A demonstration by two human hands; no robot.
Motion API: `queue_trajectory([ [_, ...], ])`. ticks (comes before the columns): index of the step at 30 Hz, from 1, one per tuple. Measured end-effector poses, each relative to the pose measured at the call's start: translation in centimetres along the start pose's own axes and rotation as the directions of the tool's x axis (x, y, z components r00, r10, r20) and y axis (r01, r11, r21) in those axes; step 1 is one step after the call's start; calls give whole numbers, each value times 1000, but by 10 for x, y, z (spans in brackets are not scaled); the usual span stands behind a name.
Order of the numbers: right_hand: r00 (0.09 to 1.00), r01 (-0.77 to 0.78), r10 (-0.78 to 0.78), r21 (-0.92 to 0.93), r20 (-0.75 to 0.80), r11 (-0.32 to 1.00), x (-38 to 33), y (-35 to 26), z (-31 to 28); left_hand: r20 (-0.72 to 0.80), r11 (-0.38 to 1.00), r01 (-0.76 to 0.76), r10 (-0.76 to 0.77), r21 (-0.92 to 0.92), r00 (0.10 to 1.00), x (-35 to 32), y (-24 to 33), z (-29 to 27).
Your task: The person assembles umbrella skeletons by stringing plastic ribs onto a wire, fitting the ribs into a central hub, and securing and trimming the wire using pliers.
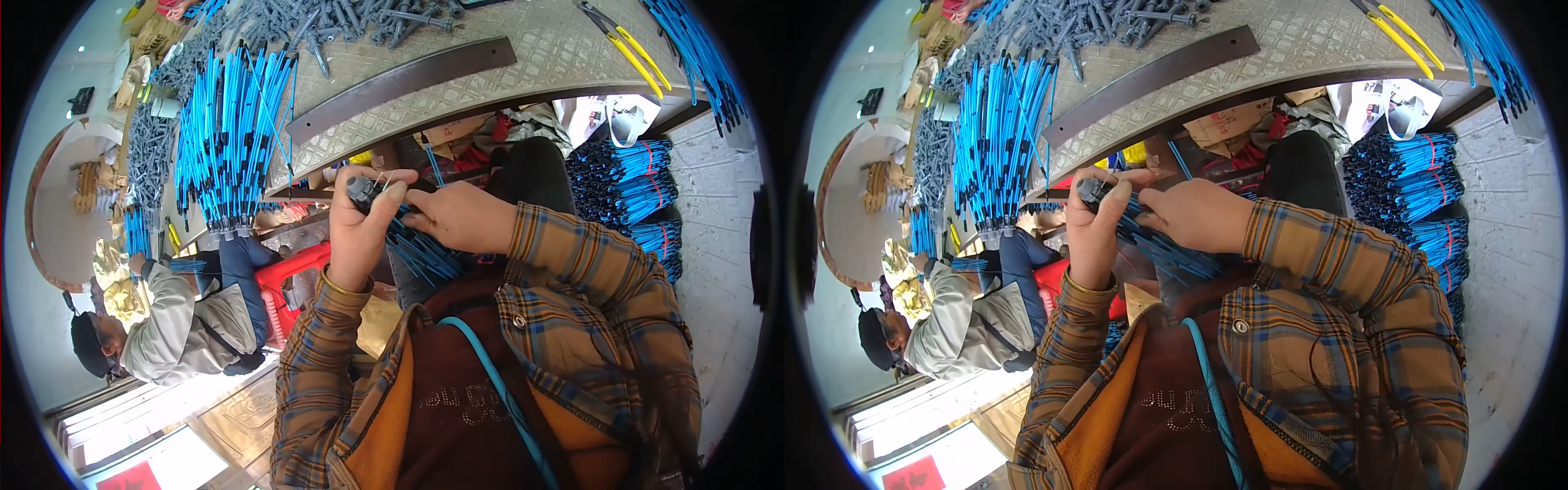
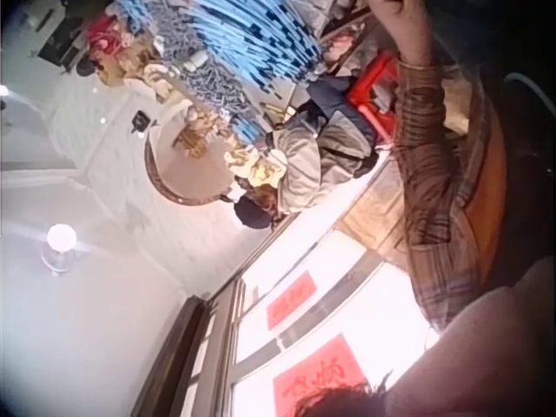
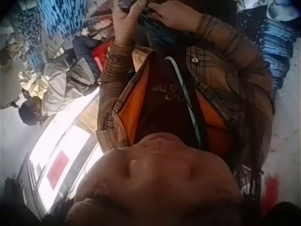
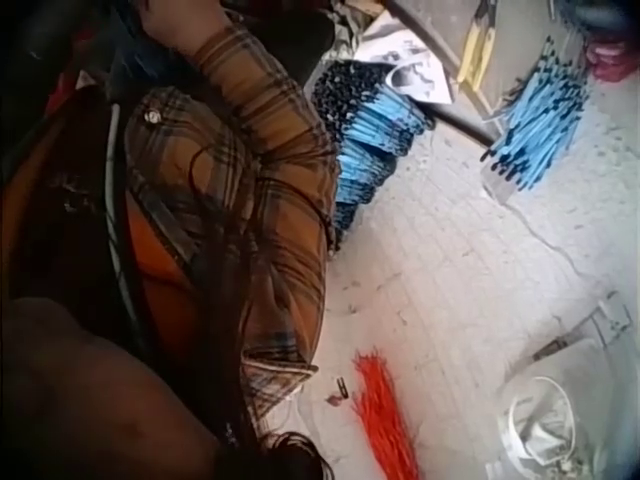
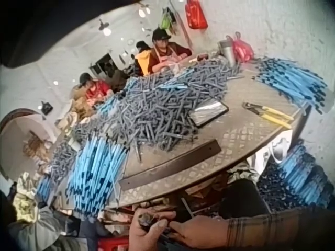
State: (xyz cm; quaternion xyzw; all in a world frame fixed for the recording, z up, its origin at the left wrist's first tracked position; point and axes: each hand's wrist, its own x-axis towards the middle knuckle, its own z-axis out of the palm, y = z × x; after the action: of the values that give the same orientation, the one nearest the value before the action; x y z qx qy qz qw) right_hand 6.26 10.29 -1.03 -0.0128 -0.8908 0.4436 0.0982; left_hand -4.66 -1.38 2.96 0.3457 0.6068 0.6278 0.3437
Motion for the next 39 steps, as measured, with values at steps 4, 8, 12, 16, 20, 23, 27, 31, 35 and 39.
queue_trajectory([
  [4,997,20,-15,-72,73,997,-5,-5,-6,-56,996,-30,34,83,998,-4,1,9],
  [8,993,23,-15,-63,118,998,-7,-9,-13,-86,995,-62,69,74,994,-6,0,13],
  [12,995,34,-27,-70,99,997,-8,-10,-15,-99,993,-103,108,49,989,-5,-1,16],
  [16,981,50,2,-268,193,962,-9,-19,-44,-90,964,-182,202,196,975,-2,19,17],
  [20,919,286,-304,-108,-251,952,-7,-30,-79,-104,966,-226,240,124,965,-1,33,20],
  [23,819,459,-528,-298,-224,837,10,-24,-63,-50,920,-221,250,324,967,-10,17,15],
  [27,729,558,-664,-419,-167,717,7,-11,-65,2,921,-184,195,342,981,-4,-1,12],
  [31,719,558,-686,-493,-115,667,14,-5,-73,30,959,-103,98,264,995,10,2,21],
  [35,801,397,-524,-397,-290,827,18,2,-59,24,931,-135,135,340,991,24,-2,23],
  [39,885,187,-180,-27,-430,982,21,1,-48,66,843,-241,239,481,969,37,-3,27],
])
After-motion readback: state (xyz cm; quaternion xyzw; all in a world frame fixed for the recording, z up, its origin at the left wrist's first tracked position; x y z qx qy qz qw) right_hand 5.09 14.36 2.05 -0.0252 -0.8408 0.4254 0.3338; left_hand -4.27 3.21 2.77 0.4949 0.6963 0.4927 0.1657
